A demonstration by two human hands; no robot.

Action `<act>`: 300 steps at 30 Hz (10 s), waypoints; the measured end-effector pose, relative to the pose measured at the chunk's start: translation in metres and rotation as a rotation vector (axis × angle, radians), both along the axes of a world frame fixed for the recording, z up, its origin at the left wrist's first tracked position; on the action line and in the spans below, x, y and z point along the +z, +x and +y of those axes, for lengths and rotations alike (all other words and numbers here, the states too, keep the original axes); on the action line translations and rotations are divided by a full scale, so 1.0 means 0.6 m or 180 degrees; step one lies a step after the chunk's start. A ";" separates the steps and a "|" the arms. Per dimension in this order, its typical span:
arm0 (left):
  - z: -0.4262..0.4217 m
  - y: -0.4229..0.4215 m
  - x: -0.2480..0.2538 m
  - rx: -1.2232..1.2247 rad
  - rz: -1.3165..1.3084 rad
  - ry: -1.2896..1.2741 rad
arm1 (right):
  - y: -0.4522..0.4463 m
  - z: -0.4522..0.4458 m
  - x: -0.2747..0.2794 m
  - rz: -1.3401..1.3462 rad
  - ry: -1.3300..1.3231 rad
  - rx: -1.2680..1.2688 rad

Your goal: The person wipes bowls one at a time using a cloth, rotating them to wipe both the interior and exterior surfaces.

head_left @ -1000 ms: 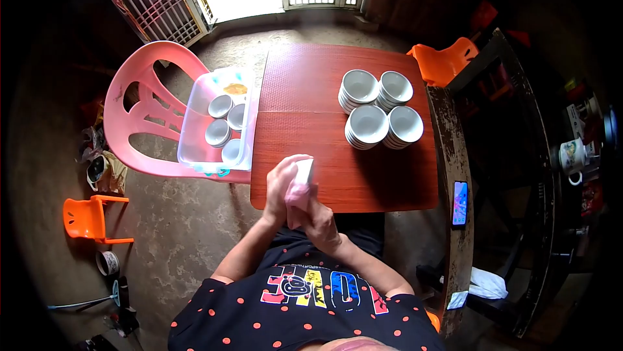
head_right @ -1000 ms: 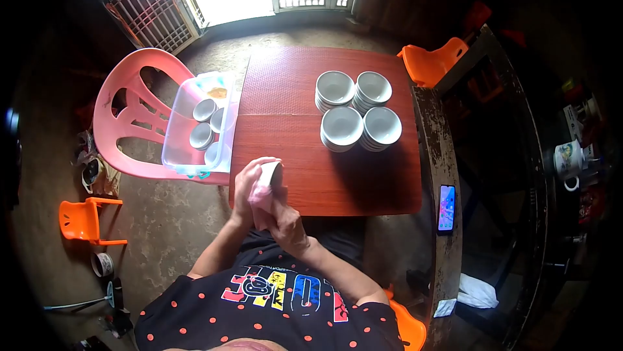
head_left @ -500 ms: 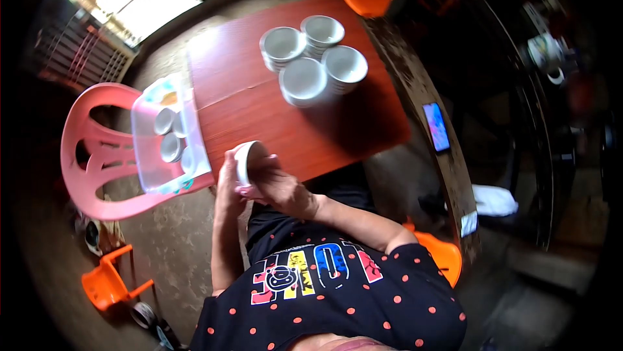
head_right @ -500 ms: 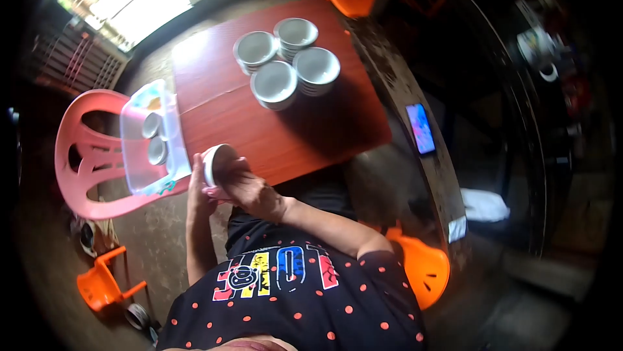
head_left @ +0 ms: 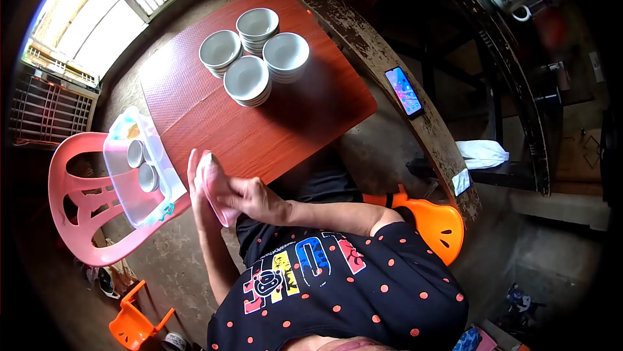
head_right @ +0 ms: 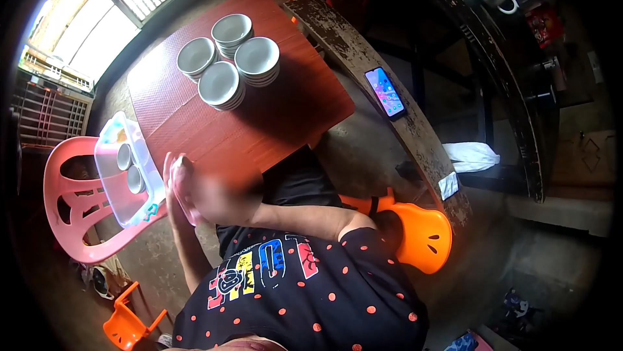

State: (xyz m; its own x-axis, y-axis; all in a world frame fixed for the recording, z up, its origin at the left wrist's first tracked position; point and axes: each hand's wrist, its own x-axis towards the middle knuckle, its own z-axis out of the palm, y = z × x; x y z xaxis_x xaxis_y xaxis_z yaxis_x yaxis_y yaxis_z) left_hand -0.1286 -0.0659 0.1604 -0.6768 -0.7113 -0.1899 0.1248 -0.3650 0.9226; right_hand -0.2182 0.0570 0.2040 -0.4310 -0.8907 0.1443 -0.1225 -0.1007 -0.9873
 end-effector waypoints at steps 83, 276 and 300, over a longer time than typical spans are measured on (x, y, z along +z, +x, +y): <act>0.002 -0.008 0.013 0.0351 0.0198 -0.0448 | 0.016 -0.005 -0.064 0.0962 -0.1018 0.0192; -0.083 -0.054 -0.069 -0.1091 -0.2299 -0.4586 | -0.075 0.231 -0.292 -0.5425 0.0233 0.0329; -0.448 0.072 -0.216 -0.1548 -0.4040 -0.3401 | -0.080 0.229 -0.318 -0.4764 0.0514 -0.0168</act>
